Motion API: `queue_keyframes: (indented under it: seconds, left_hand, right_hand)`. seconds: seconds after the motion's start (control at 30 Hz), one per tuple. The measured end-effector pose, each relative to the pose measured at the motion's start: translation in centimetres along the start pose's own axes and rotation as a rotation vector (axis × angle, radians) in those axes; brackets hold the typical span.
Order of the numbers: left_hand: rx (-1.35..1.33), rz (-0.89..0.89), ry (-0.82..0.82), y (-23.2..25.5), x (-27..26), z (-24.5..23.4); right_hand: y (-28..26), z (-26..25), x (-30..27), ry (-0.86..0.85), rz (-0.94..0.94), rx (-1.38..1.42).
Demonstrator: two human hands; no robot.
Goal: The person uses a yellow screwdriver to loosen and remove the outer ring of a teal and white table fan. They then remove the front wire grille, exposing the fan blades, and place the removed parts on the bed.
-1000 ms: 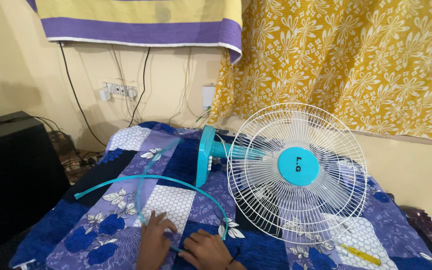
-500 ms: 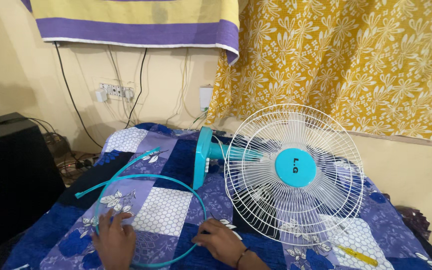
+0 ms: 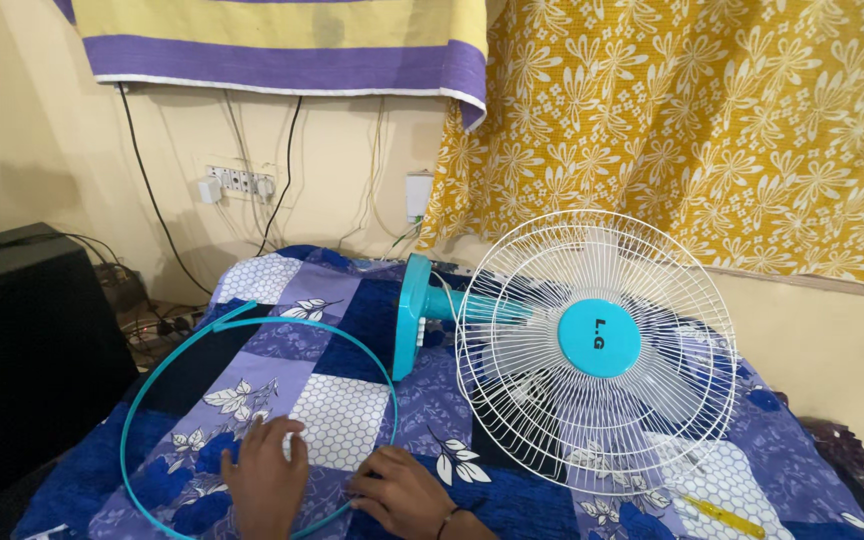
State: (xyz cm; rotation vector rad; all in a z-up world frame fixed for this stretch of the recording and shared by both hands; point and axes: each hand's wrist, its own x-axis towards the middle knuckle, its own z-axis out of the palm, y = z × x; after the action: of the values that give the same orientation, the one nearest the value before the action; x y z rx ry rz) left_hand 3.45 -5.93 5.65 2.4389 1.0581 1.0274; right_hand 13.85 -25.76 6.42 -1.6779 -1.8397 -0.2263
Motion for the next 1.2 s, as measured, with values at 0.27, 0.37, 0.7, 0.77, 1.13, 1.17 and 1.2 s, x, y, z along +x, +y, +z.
queue_keyframes:
  seconds: [0.27,0.37,0.7,0.77,1.13,1.17,1.2]
  left_hand:
    - [-0.229,0.177,-0.077,2.9,-0.4,-0.3]
    - [-0.258,0.302,0.015,4.5,-0.7,-0.3]
    - [-0.472,0.507,0.017,14.7,-2.7,1.7]
    - [-0.499,0.563,0.041,17.0,-3.4,2.6]
    - [-0.479,0.586,-0.12,27.5,-8.0,7.8]
    - [-0.422,0.573,-0.155,28.1,-8.0,8.3]
    - [-0.362,0.559,-0.187,28.5,-7.8,8.8]
  right_hand:
    - [-0.4,-2.5,-0.4,0.086,0.103,0.027]
    - [0.2,-4.4,-1.0,0.16,0.189,-0.041]
    - [0.4,-12.6,-7.2,0.28,0.402,-0.168]
    - [0.2,-14.0,-9.1,0.362,0.396,-0.207]
    - [0.4,-21.3,-19.1,0.631,0.64,-0.39]
    - [0.5,-21.6,-19.7,0.653,0.656,-0.398]
    - [0.8,-21.9,-20.1,0.677,0.668,-0.404]
